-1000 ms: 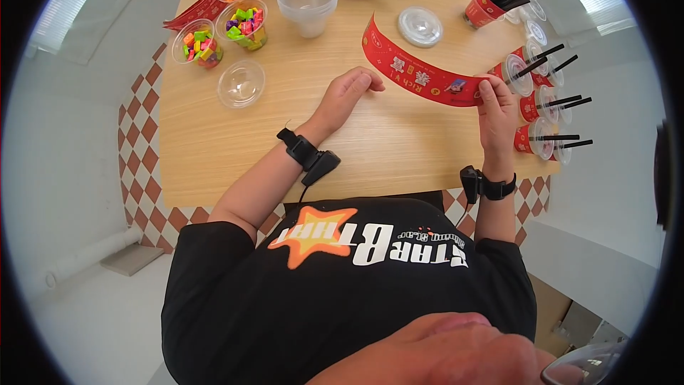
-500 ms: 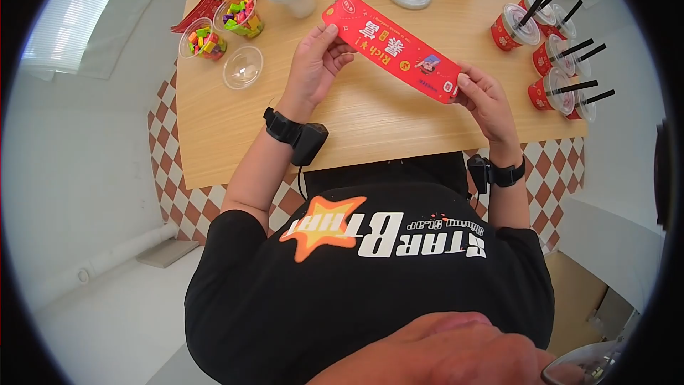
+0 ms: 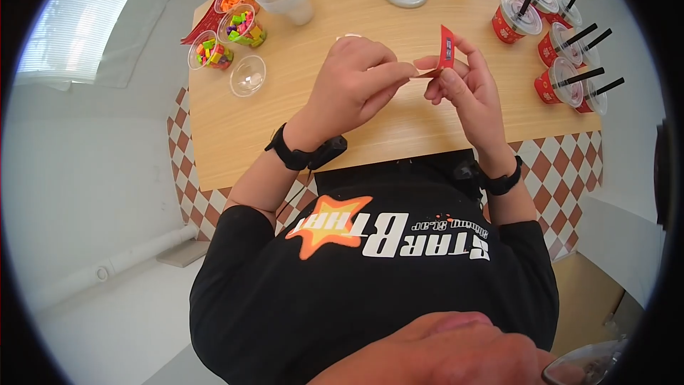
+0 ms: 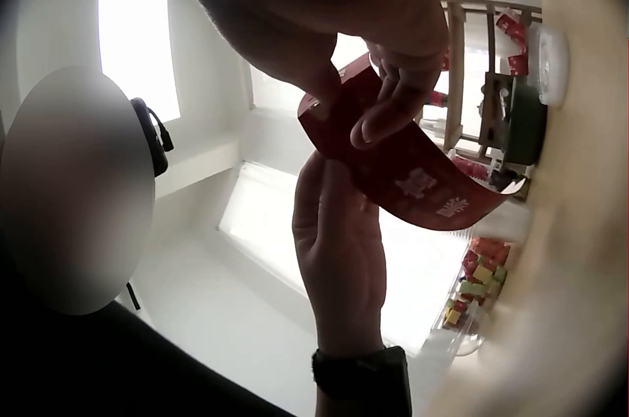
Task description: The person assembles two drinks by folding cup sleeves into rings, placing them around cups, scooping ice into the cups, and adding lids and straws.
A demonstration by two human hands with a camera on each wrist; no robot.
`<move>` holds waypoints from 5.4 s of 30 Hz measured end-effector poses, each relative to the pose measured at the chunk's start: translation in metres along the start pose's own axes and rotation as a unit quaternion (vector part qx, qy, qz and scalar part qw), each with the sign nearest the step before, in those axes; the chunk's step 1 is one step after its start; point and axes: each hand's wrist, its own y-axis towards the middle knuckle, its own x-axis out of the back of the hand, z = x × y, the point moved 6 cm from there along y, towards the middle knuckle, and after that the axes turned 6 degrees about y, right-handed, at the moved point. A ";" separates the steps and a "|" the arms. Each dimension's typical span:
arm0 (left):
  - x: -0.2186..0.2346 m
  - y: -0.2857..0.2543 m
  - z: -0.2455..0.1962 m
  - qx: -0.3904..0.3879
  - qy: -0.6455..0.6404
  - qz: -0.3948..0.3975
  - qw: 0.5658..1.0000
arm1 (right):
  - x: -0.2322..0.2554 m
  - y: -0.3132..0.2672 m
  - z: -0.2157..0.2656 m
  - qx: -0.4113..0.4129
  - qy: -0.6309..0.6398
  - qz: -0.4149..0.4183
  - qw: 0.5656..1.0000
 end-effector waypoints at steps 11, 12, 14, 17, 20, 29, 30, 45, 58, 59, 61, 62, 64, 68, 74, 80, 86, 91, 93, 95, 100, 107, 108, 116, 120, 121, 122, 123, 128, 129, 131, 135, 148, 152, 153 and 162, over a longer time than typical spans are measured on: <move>0.002 -0.043 0.026 0.172 -0.018 -0.215 0.961 | 0.019 0.005 -0.005 0.087 0.205 -0.017 0.975; -0.007 -0.049 0.042 0.238 -0.142 -0.204 0.939 | 0.018 0.005 -0.005 0.088 0.207 -0.016 0.974; -0.025 -0.059 0.060 0.359 -0.379 -0.171 0.836 | 0.015 0.005 -0.009 0.070 0.229 0.005 0.971; -0.025 -0.051 0.052 0.390 -0.506 -0.148 0.755 | 0.016 0.010 -0.021 0.064 0.177 0.053 0.981; -0.016 -0.044 0.047 0.322 -0.454 -0.130 0.820 | 0.007 0.006 -0.021 -0.057 0.044 0.014 0.997; -0.017 -0.039 0.026 0.191 -0.235 0.002 0.953 | -0.020 -0.002 -0.001 0.007 0.056 0.092 0.994; -0.016 -0.039 0.025 0.191 -0.236 0.002 0.953 | -0.019 -0.001 0.001 0.007 0.055 0.091 0.994; 0.002 -0.031 0.014 0.109 -0.187 -0.030 0.976 | -0.020 -0.001 0.022 0.175 -0.164 0.066 0.969; 0.009 -0.022 0.004 0.059 -0.087 0.011 0.994 | -0.029 -0.005 0.031 0.299 -0.243 0.058 0.921; 0.009 -0.021 0.002 0.055 -0.067 0.008 0.996 | -0.029 -0.006 0.032 0.306 -0.253 0.056 0.916; 0.009 -0.020 0.000 0.054 -0.061 -0.002 0.997 | -0.031 -0.007 0.029 0.293 -0.237 0.045 0.925; 0.009 -0.019 0.000 0.054 -0.056 -0.013 0.997 | -0.031 -0.006 0.028 0.279 -0.221 0.036 0.934; 0.006 -0.021 -0.001 0.060 -0.050 -0.010 0.997 | -0.035 -0.006 0.031 0.298 -0.246 0.039 0.921; 0.006 -0.022 -0.002 0.061 -0.043 -0.018 0.997 | -0.038 -0.007 0.030 0.364 -0.325 0.039 0.872; 0.006 -0.018 -0.008 0.078 -0.063 -0.055 0.993 | -0.037 -0.009 0.021 0.408 -0.307 0.006 0.860; 0.007 -0.016 -0.006 0.085 -0.036 -0.070 0.993 | -0.040 -0.006 0.018 0.416 -0.305 -0.002 0.857; 0.005 -0.017 -0.007 0.088 -0.021 -0.065 0.994 | -0.043 -0.003 0.014 0.410 -0.311 -0.007 0.857; 0.005 -0.016 -0.006 0.063 0.029 -0.072 0.995 | -0.044 -0.002 0.011 0.385 -0.315 -0.008 0.867; 0.005 -0.018 -0.005 0.067 0.045 -0.076 0.994 | -0.044 -0.003 0.007 0.374 -0.302 -0.013 0.877; 0.008 -0.021 0.002 0.105 -0.019 -0.095 0.990 | -0.040 -0.001 0.001 0.327 -0.182 0.005 0.927; 0.007 -0.023 0.004 0.123 -0.104 -0.112 0.981 | -0.033 0.006 -0.006 0.259 -0.090 0.063 0.959; 0.012 -0.018 0.001 0.062 -0.046 -0.101 0.992 | -0.031 0.006 -0.003 0.272 -0.110 0.075 0.953; 0.013 -0.018 0.002 0.061 -0.045 -0.102 0.992 | -0.032 0.006 -0.004 0.273 -0.110 0.075 0.953; 0.012 -0.022 0.000 0.053 -0.024 -0.061 0.996 | -0.032 0.004 -0.008 0.224 0.002 0.058 0.973; 0.008 -0.024 0.003 0.072 -0.038 -0.092 0.992 | -0.035 0.005 -0.008 0.241 -0.021 0.060 0.968; 0.006 -0.024 0.004 0.072 -0.033 -0.087 0.993 | -0.035 0.005 -0.009 0.248 -0.039 0.054 0.967; 0.006 -0.024 0.004 0.072 -0.028 -0.081 0.994 | -0.035 0.005 -0.009 0.255 -0.058 0.046 0.964; 0.007 -0.022 0.004 0.072 -0.028 -0.081 0.994 | -0.034 0.005 -0.009 0.255 -0.058 0.046 0.964; 0.011 -0.012 -0.003 0.074 -0.080 -0.039 0.993 | -0.031 0.005 -0.006 0.264 -0.109 0.021 0.958; 0.010 -0.012 -0.003 0.073 -0.080 -0.038 0.993 | -0.031 0.005 -0.006 0.264 -0.109 0.020 0.958; 0.005 -0.014 0.000 0.083 -0.067 -0.036 0.994 | -0.030 0.007 -0.005 0.251 -0.128 0.011 0.959; 0.003 -0.019 0.003 0.109 -0.053 -0.011 0.993 | -0.031 0.008 0.000 0.253 -0.179 0.014 0.951; -0.022 -0.031 0.041 0.374 -0.232 0.189 0.878 | -0.022 0.027 -0.037 -0.100 -0.124 0.080 0.984; -0.023 -0.030 0.038 0.357 -0.187 0.195 0.894 | -0.019 0.031 -0.035 -0.065 -0.255 0.116 0.958; -0.024 -0.030 0.037 0.357 -0.188 0.195 0.894 | -0.019 0.032 -0.036 -0.065 -0.255 0.115 0.958; -0.030 -0.024 0.029 0.329 -0.110 0.183 0.920 | -0.028 0.032 -0.017 0.063 -0.501 0.077 0.860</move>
